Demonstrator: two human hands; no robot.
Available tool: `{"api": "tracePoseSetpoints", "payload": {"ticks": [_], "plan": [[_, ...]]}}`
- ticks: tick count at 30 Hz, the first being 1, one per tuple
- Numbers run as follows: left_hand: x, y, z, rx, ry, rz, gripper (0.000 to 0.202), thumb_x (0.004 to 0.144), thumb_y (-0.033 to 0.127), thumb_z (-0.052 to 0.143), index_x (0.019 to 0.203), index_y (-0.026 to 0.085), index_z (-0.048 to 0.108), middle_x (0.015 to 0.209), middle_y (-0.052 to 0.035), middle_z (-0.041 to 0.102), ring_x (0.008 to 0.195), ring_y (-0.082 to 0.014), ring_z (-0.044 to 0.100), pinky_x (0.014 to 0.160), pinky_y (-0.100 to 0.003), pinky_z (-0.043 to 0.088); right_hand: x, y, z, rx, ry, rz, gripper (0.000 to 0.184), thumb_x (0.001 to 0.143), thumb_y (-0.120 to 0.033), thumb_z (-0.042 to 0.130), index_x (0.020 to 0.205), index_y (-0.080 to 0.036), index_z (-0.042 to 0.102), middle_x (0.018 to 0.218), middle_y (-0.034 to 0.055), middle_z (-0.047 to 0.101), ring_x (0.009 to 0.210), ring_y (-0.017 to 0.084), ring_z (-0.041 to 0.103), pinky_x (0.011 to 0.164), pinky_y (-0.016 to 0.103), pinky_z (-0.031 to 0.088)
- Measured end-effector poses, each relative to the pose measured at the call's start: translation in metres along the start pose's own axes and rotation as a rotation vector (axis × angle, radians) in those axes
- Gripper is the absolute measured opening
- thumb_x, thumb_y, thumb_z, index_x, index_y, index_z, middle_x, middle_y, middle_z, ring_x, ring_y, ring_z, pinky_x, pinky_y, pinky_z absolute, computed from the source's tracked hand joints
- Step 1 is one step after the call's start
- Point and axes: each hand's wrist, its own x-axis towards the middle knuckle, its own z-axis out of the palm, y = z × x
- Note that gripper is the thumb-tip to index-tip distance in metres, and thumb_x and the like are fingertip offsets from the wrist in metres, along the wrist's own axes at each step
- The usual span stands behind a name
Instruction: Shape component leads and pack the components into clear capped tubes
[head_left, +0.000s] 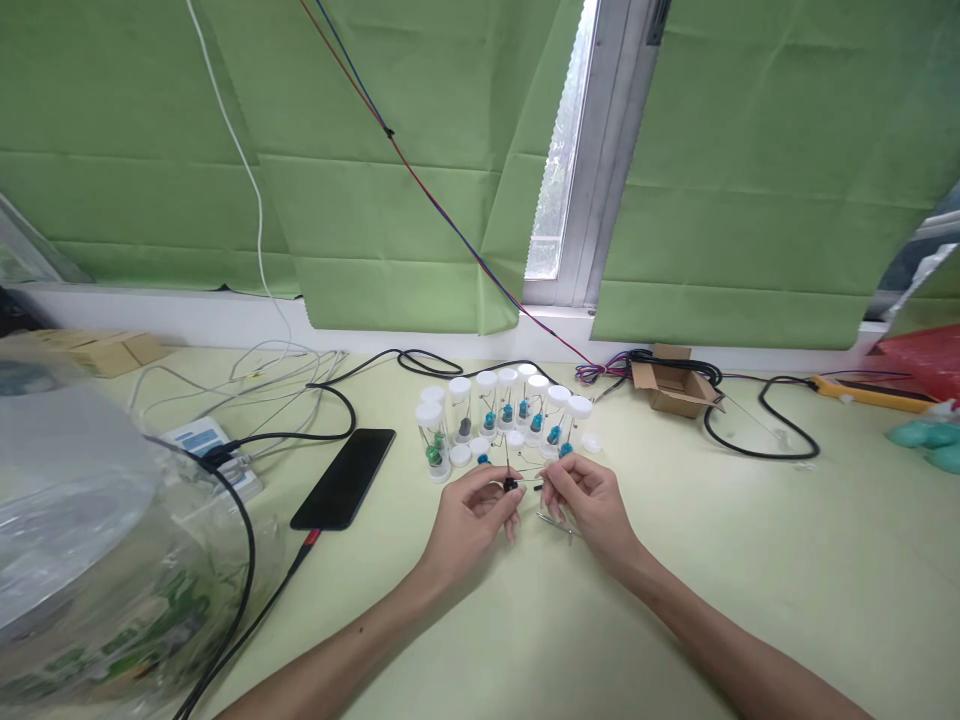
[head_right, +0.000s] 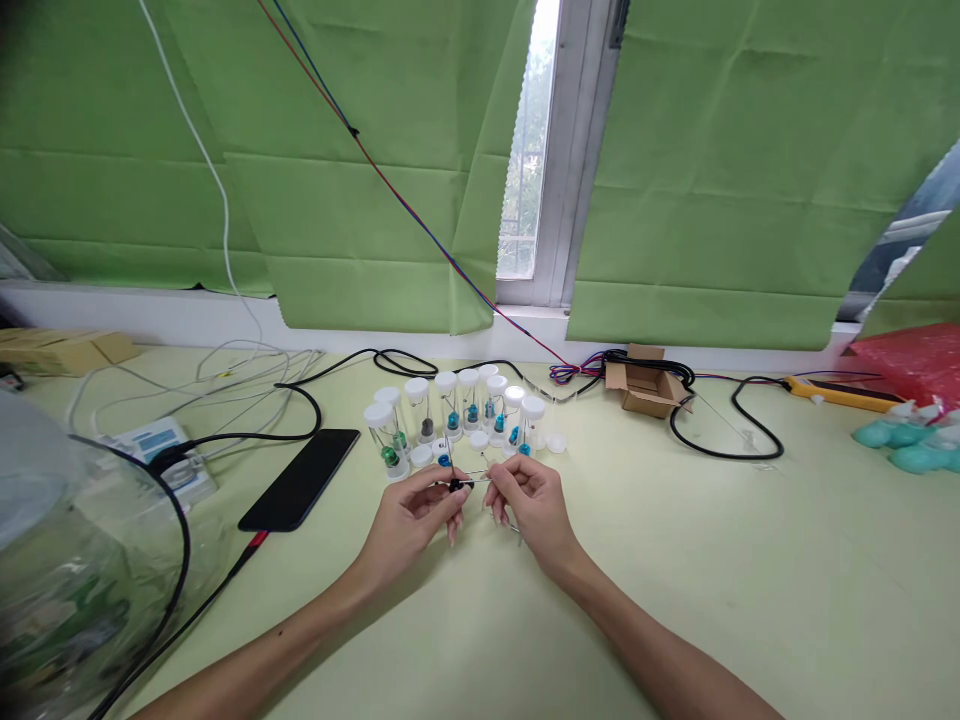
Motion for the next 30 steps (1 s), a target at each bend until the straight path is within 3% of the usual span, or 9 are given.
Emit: {"api": "tracePoseSetpoints", "payload": {"ticks": [7,19,30], "plan": [[-0.003,-0.007,0.000,0.054,-0.026,0.104,0.015,0.083,0.028,0.067,0.092,0.017,0.066,0.081,-0.0010,0.055,0.056,-0.0121,0.060,0.052,-0.026,0.054,0.000,0.000,0.001,0.051,0.002,0.036,0.032,0.086,-0.044,0.065,0.071,-0.016,0.060,0.052,-0.0027,0.058,0.037,0.006,0.043,0.039,0.020,0.033],[-0.005,-0.010,-0.002,0.126,-0.034,0.153,0.021,0.086,0.028,0.063,0.104,0.020,0.069,0.084,-0.0023,0.055,0.059,-0.0123,0.058,0.054,-0.027,0.054,0.000,-0.002,0.002,0.097,-0.008,0.073,0.033,0.084,-0.046,0.067,0.072,-0.016,0.061,0.050,-0.0032,0.057,0.035,0.006,0.042,0.035,0.019,0.032],[-0.005,-0.006,0.000,0.107,-0.018,0.149,0.016,0.084,0.029,0.066,0.093,0.019,0.072,0.088,-0.0043,0.058,0.057,-0.0117,0.058,0.050,-0.026,0.054,0.000,-0.001,0.002,0.186,-0.023,0.128,0.029,0.082,-0.044,0.070,0.081,-0.019,0.056,0.051,-0.0046,0.060,0.033,0.006,0.042,0.035,0.018,0.031]]}}
